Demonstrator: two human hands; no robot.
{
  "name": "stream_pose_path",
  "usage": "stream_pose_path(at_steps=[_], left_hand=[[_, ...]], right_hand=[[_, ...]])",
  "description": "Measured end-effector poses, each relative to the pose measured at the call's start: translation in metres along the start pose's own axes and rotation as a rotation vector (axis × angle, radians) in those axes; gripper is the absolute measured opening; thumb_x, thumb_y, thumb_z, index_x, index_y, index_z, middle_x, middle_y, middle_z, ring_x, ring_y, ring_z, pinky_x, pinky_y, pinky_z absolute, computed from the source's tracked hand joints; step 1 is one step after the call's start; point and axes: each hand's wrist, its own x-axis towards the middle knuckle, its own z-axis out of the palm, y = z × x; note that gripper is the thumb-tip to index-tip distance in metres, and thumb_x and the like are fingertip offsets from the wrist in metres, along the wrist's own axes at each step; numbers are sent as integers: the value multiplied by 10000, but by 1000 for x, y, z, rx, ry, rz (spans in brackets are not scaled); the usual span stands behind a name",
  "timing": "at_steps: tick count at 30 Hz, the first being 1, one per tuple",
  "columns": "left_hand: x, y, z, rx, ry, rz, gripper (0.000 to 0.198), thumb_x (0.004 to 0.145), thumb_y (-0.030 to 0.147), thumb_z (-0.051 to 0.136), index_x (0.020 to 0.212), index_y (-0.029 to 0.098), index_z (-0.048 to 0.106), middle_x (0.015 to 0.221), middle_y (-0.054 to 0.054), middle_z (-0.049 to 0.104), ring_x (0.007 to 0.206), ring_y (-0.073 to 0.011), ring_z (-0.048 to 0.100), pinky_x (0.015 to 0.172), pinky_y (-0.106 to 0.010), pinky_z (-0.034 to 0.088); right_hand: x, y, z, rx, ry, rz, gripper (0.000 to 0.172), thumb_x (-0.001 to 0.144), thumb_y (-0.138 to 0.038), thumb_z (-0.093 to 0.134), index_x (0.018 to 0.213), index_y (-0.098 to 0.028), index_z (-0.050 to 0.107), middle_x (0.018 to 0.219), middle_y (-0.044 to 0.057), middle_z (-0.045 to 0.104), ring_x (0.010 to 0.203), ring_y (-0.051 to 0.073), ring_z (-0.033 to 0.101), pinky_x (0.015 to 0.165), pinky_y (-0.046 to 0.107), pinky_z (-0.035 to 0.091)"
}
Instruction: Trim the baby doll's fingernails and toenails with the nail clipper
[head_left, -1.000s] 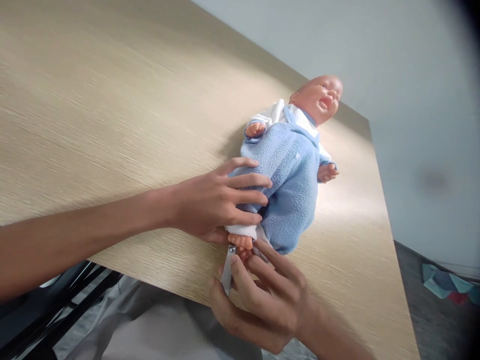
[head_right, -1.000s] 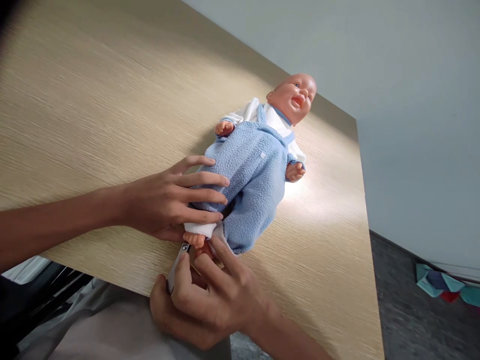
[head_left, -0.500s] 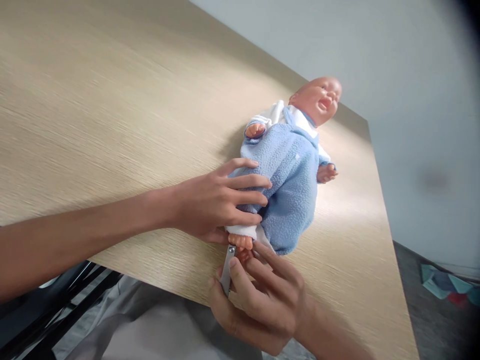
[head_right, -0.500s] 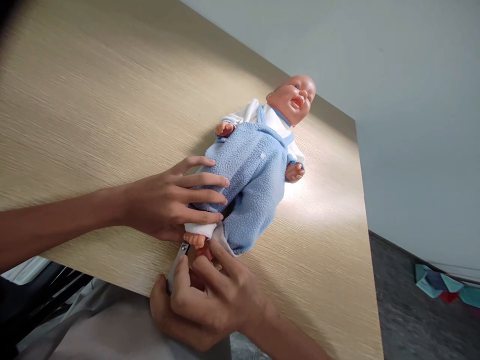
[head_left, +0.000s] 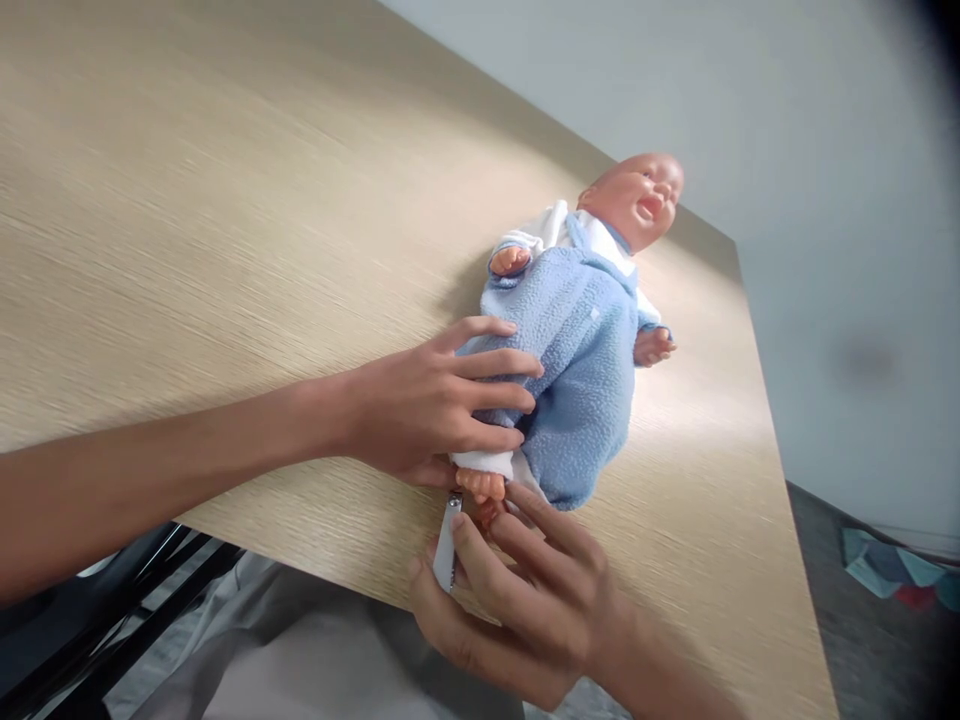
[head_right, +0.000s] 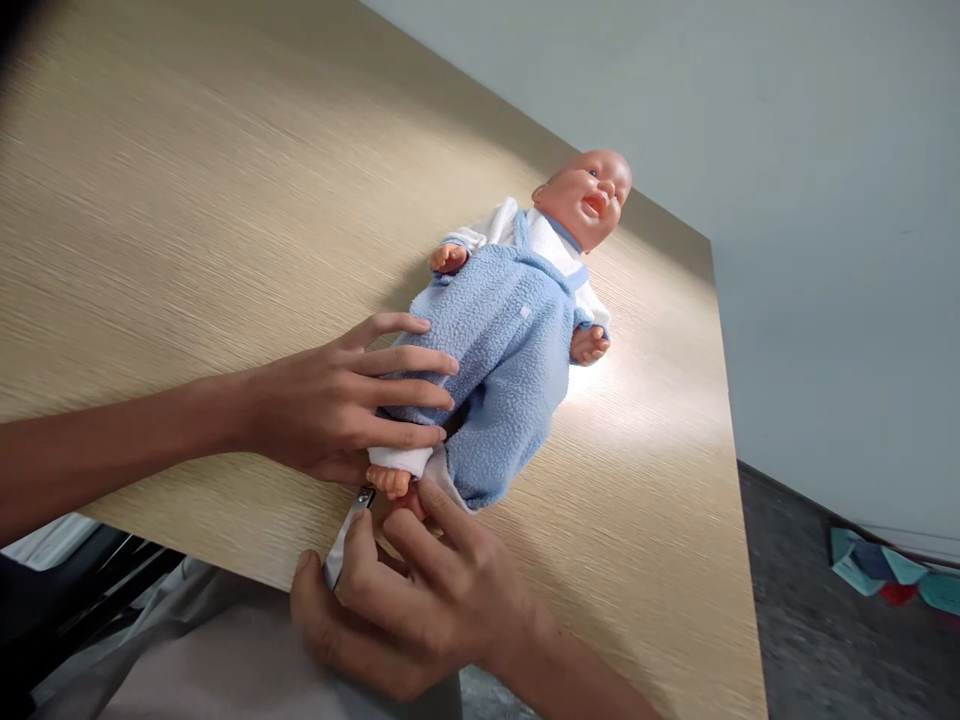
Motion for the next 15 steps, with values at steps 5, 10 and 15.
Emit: stream_pose_path(at_steps=[5, 10, 15], left_hand=[[0, 0, 1, 9, -2, 2, 308, 1001, 447, 503, 1111, 224, 685, 1242, -67, 696, 1345, -294, 518, 1196, -598, 293], [-1, 0, 1, 25, -9, 12, 312, 1011, 454, 487, 1123, 237, 680, 1249, -60, 694, 1348, -286, 513, 1199, -590, 291], [-1, -1, 1, 49, 5, 35, 301, 1023, 422, 476, 1131, 222, 673, 1227, -55, 703, 1331, -287, 526, 1184, -590, 311]], right_hand=[[-1, -2, 0, -35, -19, 13, 248, 788, -171, 692, 993, -304, 736, 889, 15, 686, 715, 174, 636, 747, 409, 637], [-3, -4, 1, -42, -21, 3, 304, 749, -143, 667, 1017, -276, 721, 903, 26, 660, 687, 171, 604, 761, 439, 626], [-1, -4, 2, -50, 17, 23, 218, 822, -182, 609, 987, -278, 717, 883, 16, 646, 693, 157, 587, 741, 398, 616]])
